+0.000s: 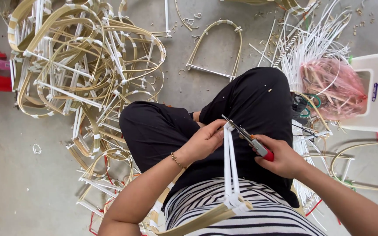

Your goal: Assembling and trimming bamboo or plastic strips to form small curved frames for craft or furniture manufacturing.

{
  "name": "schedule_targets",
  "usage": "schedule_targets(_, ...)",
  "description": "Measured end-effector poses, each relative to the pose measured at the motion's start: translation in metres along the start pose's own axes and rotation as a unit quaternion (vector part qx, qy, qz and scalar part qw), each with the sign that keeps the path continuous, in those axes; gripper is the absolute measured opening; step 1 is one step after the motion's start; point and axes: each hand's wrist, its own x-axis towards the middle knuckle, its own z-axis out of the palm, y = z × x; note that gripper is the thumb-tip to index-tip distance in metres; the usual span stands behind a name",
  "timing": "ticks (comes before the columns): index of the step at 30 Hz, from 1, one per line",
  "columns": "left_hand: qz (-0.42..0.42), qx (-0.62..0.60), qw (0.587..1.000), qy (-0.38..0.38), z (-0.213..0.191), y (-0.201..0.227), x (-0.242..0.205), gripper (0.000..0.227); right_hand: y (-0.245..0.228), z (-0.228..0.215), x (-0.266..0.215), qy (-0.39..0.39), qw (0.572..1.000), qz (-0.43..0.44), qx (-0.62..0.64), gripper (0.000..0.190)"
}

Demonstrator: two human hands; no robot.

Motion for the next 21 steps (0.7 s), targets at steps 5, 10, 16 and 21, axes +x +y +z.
schedule_targets(5,0.05,-0.042,0.998,-0.003,-0.003,0.003,-0.011,0.025,0.049,0.008,0.016,0.083,0.994,0.027,-0.069,0.041)
schedule_targets(10,0.134,0.024,0.978,0.16,-0.085,0.006,-0.016,0.027,0.038,0.0,0.032,0.048,0.987,0.028,0.148,0.051)
schedule_targets(16,0.101,0.34,0.821,0.447,-0.109,0.05,-0.107,0.031,-0.027,0.051,0.069,-0.039,0.897,-0.023,0.439,0.072)
schedule_targets(21,0.139,0.32,0.899,0.265,-0.076,0.078,-0.2,0.044,-0.054,0.064,0.096,-0.03,0.935,-0.015,0.353,0.057)
